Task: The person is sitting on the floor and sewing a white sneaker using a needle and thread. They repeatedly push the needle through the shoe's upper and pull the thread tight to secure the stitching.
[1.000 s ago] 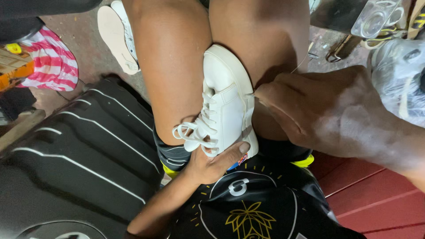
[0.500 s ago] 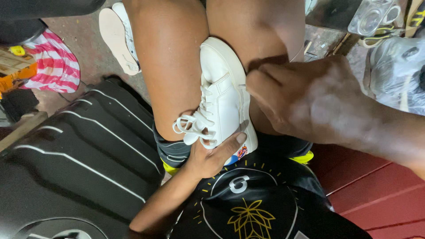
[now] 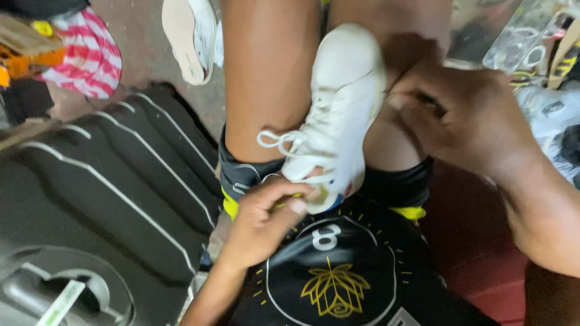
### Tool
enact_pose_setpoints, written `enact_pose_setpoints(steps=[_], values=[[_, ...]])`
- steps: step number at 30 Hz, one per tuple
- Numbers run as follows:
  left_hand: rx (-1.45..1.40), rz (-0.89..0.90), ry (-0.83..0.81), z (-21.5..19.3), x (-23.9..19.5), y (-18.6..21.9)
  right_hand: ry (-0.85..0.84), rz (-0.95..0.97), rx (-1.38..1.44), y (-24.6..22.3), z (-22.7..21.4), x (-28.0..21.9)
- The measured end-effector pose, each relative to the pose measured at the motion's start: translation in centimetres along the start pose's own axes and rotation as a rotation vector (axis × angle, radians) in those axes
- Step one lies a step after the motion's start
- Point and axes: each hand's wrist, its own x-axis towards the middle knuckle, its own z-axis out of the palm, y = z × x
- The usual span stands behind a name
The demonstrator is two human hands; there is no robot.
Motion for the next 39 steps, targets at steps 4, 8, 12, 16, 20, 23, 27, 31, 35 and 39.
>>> enact_pose_setpoints(steps=[4, 8, 12, 16, 20, 23, 27, 31, 35, 39], values=[[-0.010, -0.233, 0.442, -4.6, -3.0, -0.8, 0.045, 0.196, 0.092, -0.3, 0.2, -1.6], [0.817, -0.124, 0.903, -4.2, -3.0, 2.1, 0.107, 0.245, 0.229, -0.3, 0.7, -2.6], [0.647, 0.354, 0.426, -0.8, -0.7, 3.3, 0.128, 0.292, 0.320, -0.3, 0.7, -3.0], [0.775, 0.474, 0.376, 0.8, 0.7, 0.3, 0.147, 0.302, 0.390, -1.2, 0.7, -3.1], [0.453, 0.368, 0.413, 0.4, -1.2, -2.2, 0.175, 0.373, 0.379, -1.5, 0.6, -4.2], [-0.137, 0.416, 0.276, 0.0, -2.7, -2.4, 0.193, 0.318, 0.396, -0.8, 1.3, -4.7], [-0.833, 0.297, -0.022, 0.7, -2.3, -2.7, 0.195, 0.286, 0.402, -0.5, 1.7, -5.7], [-0.292, 0.018, 0.042, 2.9, 0.0, -1.9, 0.181, 0.303, 0.396, -2.6, 1.2, -5.4], [-0.002, -0.170, 0.119, 5.0, 1.8, -0.3, 0.176, 0.246, 0.290, -4.5, -0.2, -4.8], [-0.020, 0.036, 0.041, 5.9, 3.0, -0.1, 0.345, 0.010, -0.248, -6.8, -1.7, -4.7]])
